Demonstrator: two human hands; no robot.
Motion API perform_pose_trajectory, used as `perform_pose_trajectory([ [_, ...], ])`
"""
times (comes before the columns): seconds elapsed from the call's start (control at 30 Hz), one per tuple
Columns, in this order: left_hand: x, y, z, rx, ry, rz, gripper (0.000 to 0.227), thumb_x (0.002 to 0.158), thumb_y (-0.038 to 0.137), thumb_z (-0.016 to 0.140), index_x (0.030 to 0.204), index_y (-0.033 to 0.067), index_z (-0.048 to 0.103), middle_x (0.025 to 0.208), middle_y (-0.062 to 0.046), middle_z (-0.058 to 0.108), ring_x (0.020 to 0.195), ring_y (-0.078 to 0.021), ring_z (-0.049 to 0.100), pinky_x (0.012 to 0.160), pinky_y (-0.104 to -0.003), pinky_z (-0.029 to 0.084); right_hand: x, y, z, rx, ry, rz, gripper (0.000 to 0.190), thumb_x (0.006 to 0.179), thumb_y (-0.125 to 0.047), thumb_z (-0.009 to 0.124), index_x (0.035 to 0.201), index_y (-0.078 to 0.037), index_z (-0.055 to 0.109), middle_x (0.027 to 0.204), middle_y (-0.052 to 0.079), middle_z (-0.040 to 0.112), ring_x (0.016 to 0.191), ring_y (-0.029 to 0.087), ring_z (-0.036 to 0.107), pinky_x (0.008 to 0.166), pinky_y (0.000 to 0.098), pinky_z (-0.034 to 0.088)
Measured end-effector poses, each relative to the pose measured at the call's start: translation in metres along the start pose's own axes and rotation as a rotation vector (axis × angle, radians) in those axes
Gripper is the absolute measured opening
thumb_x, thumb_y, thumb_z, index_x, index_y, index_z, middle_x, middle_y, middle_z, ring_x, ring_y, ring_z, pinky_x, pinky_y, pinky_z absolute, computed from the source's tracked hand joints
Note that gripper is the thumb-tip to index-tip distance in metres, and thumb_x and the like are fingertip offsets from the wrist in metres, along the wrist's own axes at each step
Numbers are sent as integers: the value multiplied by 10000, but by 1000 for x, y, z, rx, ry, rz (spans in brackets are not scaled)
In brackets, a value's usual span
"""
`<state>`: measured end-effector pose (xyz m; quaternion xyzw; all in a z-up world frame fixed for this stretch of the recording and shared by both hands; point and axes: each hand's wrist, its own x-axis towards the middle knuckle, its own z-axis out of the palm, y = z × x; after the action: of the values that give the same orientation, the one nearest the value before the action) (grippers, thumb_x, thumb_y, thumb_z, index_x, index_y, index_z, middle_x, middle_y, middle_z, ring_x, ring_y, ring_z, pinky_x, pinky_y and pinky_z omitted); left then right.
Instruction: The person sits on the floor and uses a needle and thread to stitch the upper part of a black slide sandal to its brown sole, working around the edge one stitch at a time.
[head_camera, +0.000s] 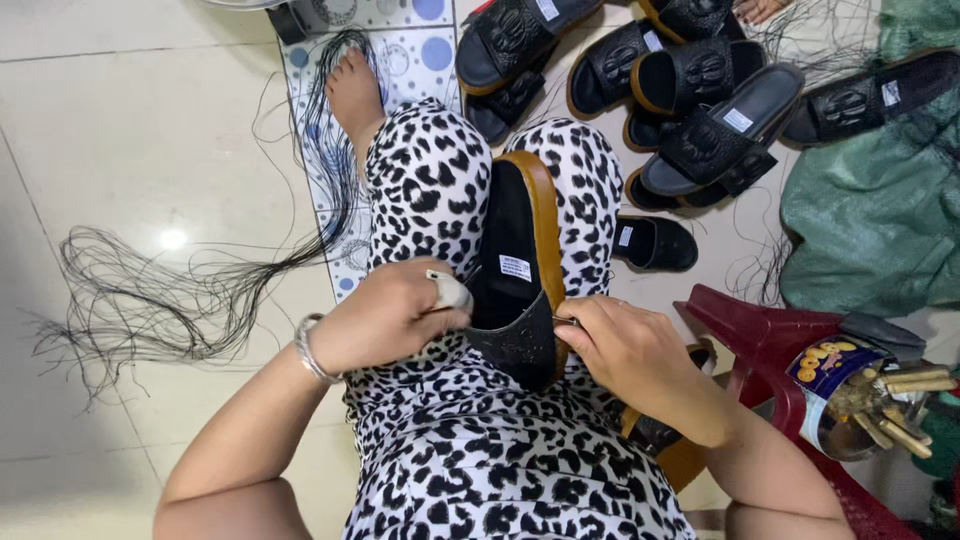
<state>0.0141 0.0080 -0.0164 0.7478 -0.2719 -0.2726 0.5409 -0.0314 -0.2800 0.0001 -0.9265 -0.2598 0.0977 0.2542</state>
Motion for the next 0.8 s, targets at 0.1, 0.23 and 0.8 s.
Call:
perform_pose_trajectory([
  [0.1, 5, -8, 14, -609, -10, 33, 120, 896, 165, 749, 862, 52, 736, 956, -154, 756, 994, -299, 693, 894, -426, 526, -12, 4, 13, 11, 17, 22, 210, 1012, -342, 602, 1068, -160, 689, 868, 4, 704, 775, 199, 724, 608, 314, 594],
  [0.23, 21, -13, 27, -420, 139, 44, 61, 922, 48, 698, 906, -7, 719, 853, -177, 742, 812, -317, 722, 741, -408, 555, -14, 0, 11, -18, 40, 7, 187, 1014, -303, 618, 1082, -142, 684, 964, -12, 722, 839, 182, 733, 653, 290, 600],
  [0.8, -2, -9, -14, 279, 838, -40, 190, 983, -54, 615, 1167, -7, 611, 1177, -143, 629, 1056, -280, 612, 966, -398, 518, -23, 30, -11, 431, -39, 29, 141, 962, -163, 640, 921, -31, 613, 812, 47, 650, 678, 93, 655, 565, 136, 587],
])
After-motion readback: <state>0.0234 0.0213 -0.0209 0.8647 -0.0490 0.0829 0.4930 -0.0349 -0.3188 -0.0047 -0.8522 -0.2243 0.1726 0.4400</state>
